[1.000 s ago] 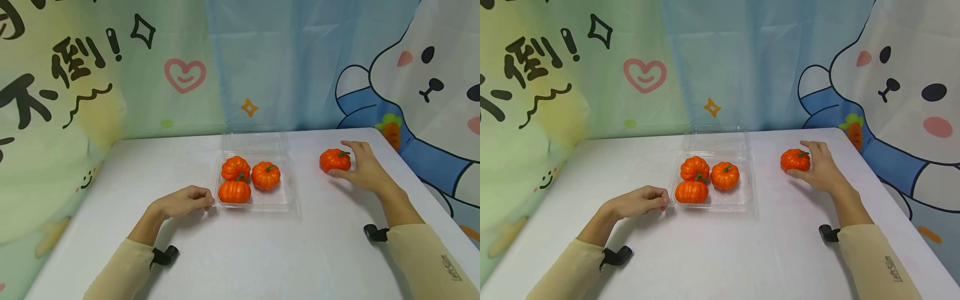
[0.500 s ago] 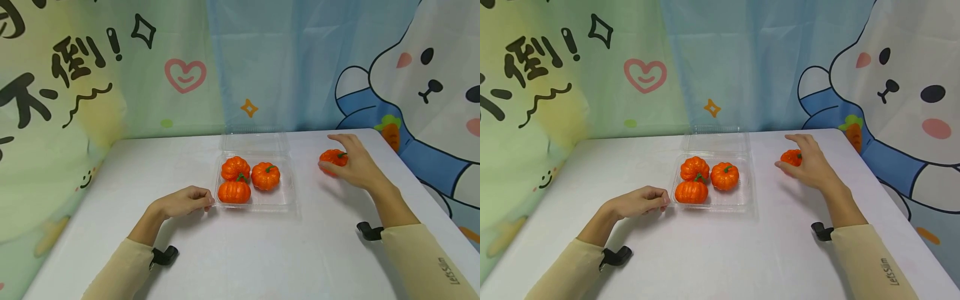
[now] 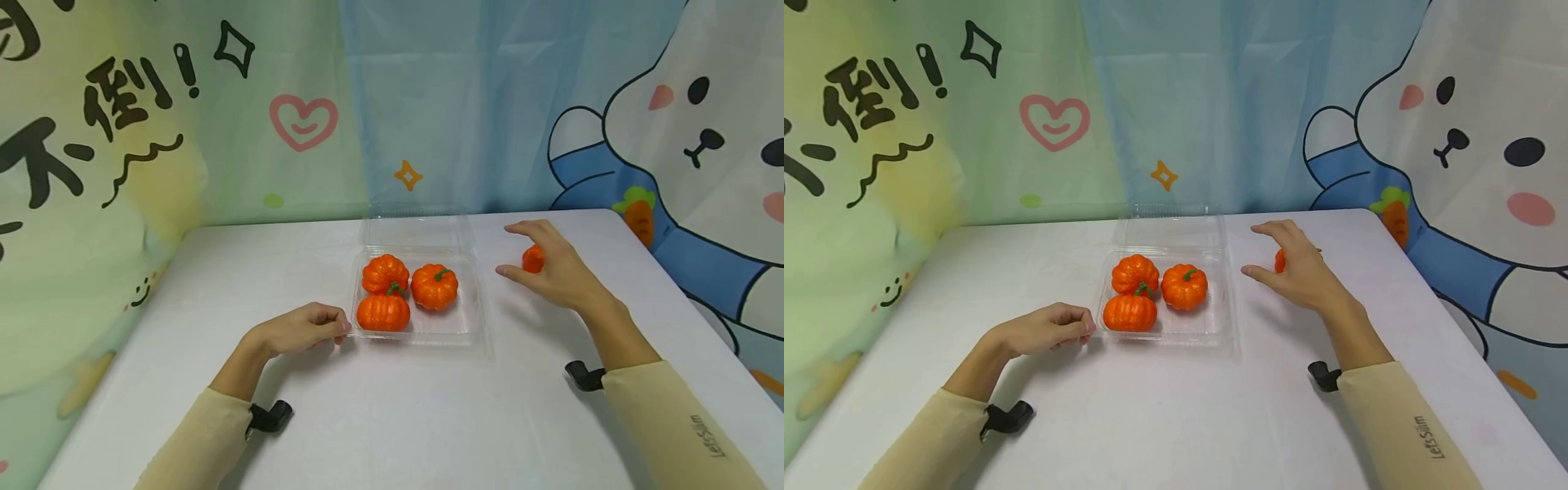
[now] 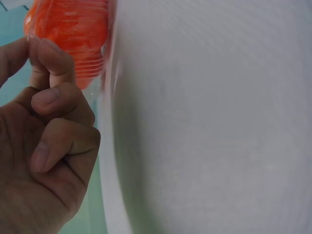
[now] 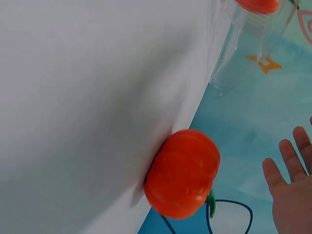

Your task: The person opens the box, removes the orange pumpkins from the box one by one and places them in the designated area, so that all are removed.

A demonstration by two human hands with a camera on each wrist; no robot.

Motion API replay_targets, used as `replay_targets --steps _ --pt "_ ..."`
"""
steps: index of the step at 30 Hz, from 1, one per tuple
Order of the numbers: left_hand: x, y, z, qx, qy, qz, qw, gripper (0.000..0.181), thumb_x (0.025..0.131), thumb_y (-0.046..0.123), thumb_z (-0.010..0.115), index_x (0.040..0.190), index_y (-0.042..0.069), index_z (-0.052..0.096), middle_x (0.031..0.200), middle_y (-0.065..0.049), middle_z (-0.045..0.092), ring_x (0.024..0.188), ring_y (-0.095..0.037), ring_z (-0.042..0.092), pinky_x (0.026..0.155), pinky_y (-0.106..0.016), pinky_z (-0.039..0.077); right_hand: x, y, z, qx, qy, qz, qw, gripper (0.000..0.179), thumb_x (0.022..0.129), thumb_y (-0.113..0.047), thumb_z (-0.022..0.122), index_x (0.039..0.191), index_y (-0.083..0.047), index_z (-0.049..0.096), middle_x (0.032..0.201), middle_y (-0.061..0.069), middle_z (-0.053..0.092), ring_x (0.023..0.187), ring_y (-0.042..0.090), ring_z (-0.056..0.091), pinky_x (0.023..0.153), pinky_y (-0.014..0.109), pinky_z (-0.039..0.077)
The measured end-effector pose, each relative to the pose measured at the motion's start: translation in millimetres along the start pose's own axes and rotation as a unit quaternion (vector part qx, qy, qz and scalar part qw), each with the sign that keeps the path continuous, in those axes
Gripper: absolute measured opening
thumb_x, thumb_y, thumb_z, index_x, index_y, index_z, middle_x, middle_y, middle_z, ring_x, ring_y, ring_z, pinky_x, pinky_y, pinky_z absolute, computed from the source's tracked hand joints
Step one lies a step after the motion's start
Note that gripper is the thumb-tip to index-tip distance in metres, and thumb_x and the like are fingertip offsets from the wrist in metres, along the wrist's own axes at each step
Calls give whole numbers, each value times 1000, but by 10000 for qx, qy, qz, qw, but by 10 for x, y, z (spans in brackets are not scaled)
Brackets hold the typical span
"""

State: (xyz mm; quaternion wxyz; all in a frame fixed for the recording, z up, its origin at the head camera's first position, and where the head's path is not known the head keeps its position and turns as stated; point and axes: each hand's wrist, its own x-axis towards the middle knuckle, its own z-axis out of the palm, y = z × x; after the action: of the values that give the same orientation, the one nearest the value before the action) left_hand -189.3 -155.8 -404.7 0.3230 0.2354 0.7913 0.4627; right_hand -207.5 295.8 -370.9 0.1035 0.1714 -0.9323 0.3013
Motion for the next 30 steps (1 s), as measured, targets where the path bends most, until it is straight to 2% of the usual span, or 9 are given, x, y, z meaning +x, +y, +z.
replay_targets --steps 8,13,19,30 --pt "-14 -2 -9 -29 -27 -14 10000 27 106 20 53 101 -4 64 92 -14 61 68 -13 40 61 -23 33 94 -100 160 311 -160 -439 9984 70 84 -25 87 144 -11 54 146 13 50 136 34 45 110 63 37" --pt "-10 4 -5 -13 -34 -5 10000 27 106 21 54 100 -4 64 91 -14 60 66 -13 39 61 -23 32 105 -138 251 417 -169 -713 9964 71 81 -25 89 143 -10 55 143 11 53 131 33 49 107 60 41" --pt "-9 13 5 -22 -24 30 10000 28 106 22 54 100 -4 64 92 -16 60 66 -14 39 61 -23 32 110 -192 346 499 -361 -936 9937 71 82 -24 89 142 -11 55 139 12 55 125 34 54 101 60 47" --pt "-13 15 14 13 12 3 10000 27 106 21 54 99 -4 63 90 -13 59 67 -14 39 62 -24 32 119 -247 456 625 -798 -969 9901 71 81 -25 89 142 -13 54 140 9 56 126 34 57 102 60 47"
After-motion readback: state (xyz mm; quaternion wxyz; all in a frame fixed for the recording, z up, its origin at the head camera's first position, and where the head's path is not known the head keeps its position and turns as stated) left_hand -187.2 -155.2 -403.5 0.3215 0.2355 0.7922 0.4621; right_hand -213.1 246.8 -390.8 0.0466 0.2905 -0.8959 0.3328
